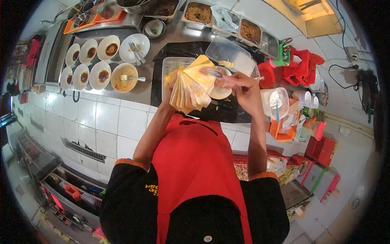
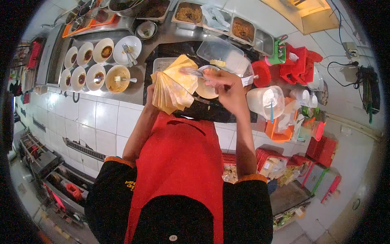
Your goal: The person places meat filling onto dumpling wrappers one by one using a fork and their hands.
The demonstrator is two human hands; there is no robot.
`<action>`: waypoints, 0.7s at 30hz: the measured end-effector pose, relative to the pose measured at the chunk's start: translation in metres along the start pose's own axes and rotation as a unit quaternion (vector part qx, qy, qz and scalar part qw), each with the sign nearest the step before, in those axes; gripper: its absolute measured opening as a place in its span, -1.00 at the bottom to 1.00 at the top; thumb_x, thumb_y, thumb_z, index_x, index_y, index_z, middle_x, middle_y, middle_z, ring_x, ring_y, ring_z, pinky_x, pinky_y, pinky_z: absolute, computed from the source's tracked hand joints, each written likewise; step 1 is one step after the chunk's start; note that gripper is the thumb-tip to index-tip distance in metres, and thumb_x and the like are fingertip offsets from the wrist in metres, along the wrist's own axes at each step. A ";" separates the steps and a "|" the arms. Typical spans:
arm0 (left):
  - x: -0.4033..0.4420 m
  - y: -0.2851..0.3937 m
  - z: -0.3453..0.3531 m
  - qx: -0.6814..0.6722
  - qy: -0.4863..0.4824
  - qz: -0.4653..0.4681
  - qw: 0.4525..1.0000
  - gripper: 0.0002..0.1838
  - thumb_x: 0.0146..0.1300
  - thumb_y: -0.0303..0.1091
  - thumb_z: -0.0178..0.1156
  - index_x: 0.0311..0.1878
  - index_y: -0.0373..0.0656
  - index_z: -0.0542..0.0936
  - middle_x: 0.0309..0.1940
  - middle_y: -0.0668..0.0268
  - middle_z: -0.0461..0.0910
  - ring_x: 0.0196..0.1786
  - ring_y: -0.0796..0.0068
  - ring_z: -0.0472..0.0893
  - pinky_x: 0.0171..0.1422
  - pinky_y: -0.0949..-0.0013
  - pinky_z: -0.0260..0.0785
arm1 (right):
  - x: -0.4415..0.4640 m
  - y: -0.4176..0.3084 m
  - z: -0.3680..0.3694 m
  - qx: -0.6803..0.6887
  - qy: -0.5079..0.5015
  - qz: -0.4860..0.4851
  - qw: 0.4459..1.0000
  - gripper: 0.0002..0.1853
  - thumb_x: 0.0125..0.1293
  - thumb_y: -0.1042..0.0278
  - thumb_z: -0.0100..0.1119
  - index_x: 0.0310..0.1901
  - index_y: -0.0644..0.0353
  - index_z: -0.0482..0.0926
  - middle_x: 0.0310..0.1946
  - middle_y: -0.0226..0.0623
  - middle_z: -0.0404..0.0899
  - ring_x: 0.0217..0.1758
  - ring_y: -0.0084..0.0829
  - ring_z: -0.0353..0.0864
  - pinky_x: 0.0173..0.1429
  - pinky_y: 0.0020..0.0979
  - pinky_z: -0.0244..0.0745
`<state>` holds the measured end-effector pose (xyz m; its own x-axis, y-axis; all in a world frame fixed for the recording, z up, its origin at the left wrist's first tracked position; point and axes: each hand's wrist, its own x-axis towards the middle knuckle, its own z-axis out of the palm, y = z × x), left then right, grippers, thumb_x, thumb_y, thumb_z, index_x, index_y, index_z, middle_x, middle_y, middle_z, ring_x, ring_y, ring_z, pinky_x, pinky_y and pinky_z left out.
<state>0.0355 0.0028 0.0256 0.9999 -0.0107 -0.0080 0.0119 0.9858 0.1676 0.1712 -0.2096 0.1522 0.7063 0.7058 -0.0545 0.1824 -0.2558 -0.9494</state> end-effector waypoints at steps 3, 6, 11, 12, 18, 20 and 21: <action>0.004 0.001 0.022 -0.045 0.013 0.023 0.999 -0.37 0.50 0.13 -0.21 0.23 -0.30 0.39 0.04 0.07 0.57 0.03 0.23 0.63 0.15 0.20 0.52 | -0.003 0.007 0.023 -0.043 0.065 -0.064 0.995 -0.46 0.07 0.91 -0.07 -0.09 0.11 0.74 -0.13 -0.28 0.67 -0.36 -0.57 0.58 -0.31 -0.63 0.38; 0.005 0.003 0.031 -0.053 0.022 0.023 0.998 -0.35 0.49 0.15 -0.22 0.27 -0.27 0.38 0.07 0.08 0.56 0.05 0.20 0.62 0.18 0.16 0.50 | -0.005 0.025 0.033 -0.019 0.114 -0.075 0.991 -0.51 0.05 0.91 0.00 -0.14 0.17 0.75 -0.16 -0.25 0.66 -0.35 -0.58 0.56 -0.32 -0.61 0.40; -0.002 -0.002 0.029 -0.043 0.128 0.083 0.987 -0.39 0.50 0.09 -0.21 0.29 -0.27 0.36 0.10 0.09 0.55 0.08 0.18 0.61 0.21 0.12 0.48 | -0.009 0.025 0.005 -0.048 0.106 -0.073 0.991 -0.65 0.16 0.85 0.08 -0.12 0.27 0.71 -0.30 -0.30 0.61 -0.40 -0.62 0.48 -0.31 -0.61 0.40; -0.003 -0.001 0.030 -0.041 0.099 0.092 0.990 -0.40 0.50 0.06 -0.21 0.31 -0.28 0.35 0.13 0.07 0.53 0.11 0.18 0.60 0.24 0.09 0.46 | -0.012 0.023 0.001 0.014 0.096 -0.032 0.995 -0.66 0.17 0.83 0.10 -0.11 0.25 0.70 -0.30 -0.33 0.60 -0.39 -0.63 0.47 -0.32 -0.61 0.38; 0.002 -0.021 0.022 0.186 0.191 -0.019 0.964 -0.39 0.51 0.04 -0.20 0.28 -0.36 0.34 0.09 0.03 0.54 0.08 0.19 0.62 0.23 0.15 0.48 | 0.005 -0.003 0.019 -0.040 0.039 -0.044 0.997 -0.71 0.08 0.52 0.41 -0.13 0.25 0.62 -0.32 -0.37 0.51 -0.27 -0.50 0.55 -0.23 -0.48 0.41; 0.012 -0.023 0.027 0.060 0.125 -0.052 0.989 -0.42 0.51 0.04 -0.21 0.20 -0.34 0.43 -0.01 0.05 0.60 0.06 0.17 0.63 0.22 0.14 0.48 | 0.004 -0.018 0.022 -0.179 0.049 -0.072 0.980 -0.72 -0.04 0.55 0.44 -0.24 0.25 0.60 -0.32 -0.28 0.54 -0.25 -0.36 0.62 -0.20 -0.38 0.46; 0.016 -0.024 0.024 0.059 0.123 -0.044 0.990 -0.42 0.51 0.04 -0.21 0.20 -0.34 0.43 -0.01 0.05 0.60 0.06 0.17 0.63 0.22 0.14 0.48 | 0.007 -0.015 0.027 -0.182 0.044 -0.078 0.979 -0.72 -0.04 0.55 0.44 -0.24 0.25 0.60 -0.32 -0.28 0.54 -0.25 -0.36 0.62 -0.20 -0.38 0.46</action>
<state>0.0510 -0.0246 0.0450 0.9635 -0.0408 -0.2646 0.1147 0.9560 0.2701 0.1545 -0.1831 0.1580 0.7043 0.6989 0.1244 0.5125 -0.3793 -0.7704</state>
